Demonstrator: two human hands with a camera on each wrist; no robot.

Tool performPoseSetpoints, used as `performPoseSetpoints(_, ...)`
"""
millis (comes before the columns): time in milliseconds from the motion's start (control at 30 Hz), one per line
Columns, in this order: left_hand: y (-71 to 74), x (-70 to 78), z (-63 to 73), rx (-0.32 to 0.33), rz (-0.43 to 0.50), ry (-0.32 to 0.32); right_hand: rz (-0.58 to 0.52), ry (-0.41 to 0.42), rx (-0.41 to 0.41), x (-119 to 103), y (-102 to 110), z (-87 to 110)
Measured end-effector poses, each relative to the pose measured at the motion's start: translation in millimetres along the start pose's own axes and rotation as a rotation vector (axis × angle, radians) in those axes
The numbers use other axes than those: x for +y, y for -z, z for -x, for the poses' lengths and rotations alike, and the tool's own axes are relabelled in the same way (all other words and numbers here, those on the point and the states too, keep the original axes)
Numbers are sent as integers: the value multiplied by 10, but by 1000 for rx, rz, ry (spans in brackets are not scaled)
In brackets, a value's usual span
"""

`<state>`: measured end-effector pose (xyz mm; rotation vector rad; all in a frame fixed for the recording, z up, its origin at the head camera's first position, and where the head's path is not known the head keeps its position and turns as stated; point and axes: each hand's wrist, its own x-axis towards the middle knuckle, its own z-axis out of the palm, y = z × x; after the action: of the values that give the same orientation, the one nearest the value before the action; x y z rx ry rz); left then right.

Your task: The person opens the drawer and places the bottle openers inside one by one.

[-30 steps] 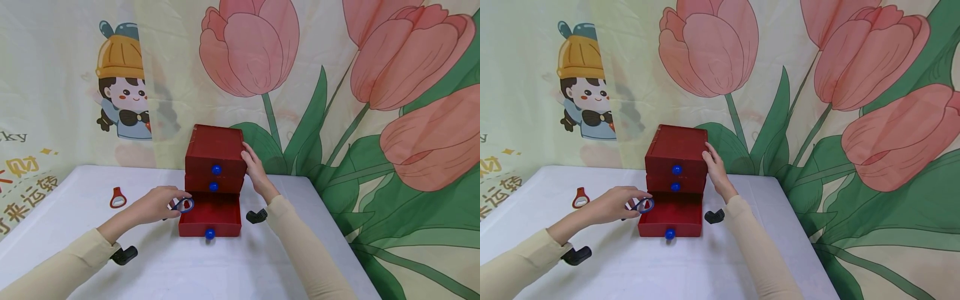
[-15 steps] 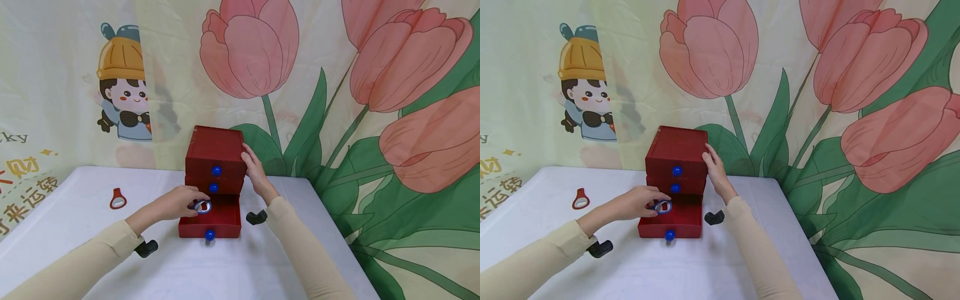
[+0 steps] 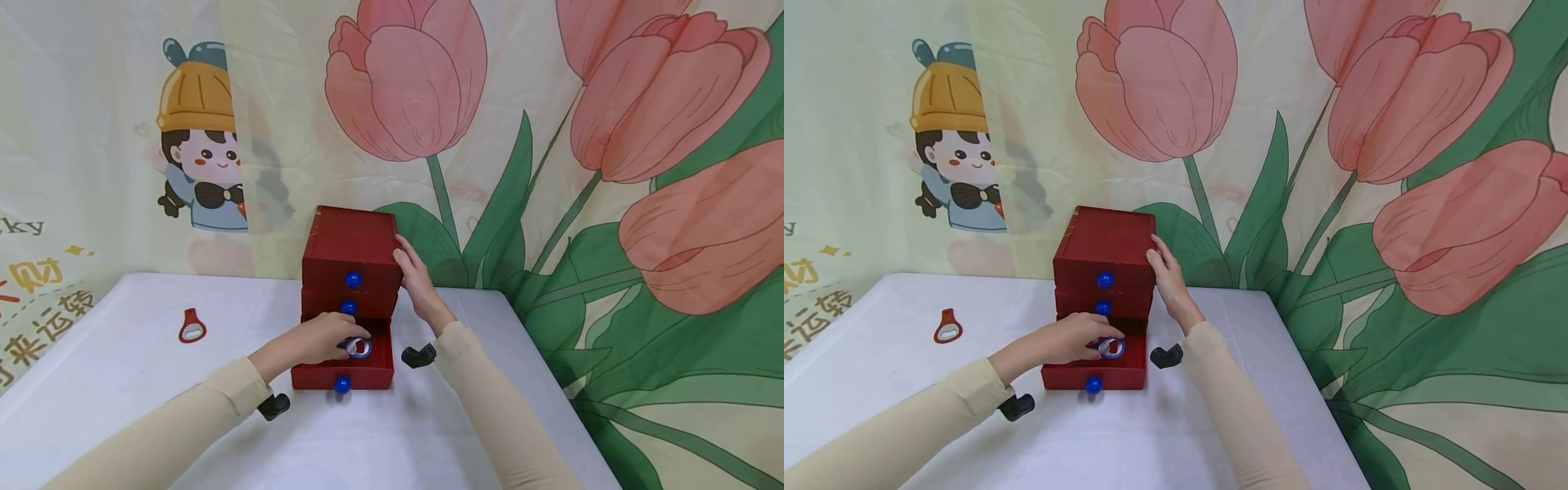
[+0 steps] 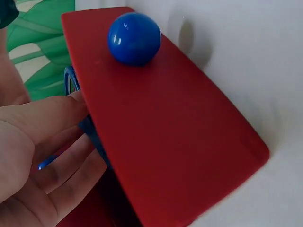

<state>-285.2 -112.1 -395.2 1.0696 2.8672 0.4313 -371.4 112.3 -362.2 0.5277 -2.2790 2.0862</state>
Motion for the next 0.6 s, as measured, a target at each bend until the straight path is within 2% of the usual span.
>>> performPoseSetpoints(267, -110, 44, -127, -54, -16, -15, 16, -9, -14, 18, 0, -8)
performPoseSetpoints(600, -220, 23, -254, -62, -22, -41, 5, 2, -4, 16, 20, 0)
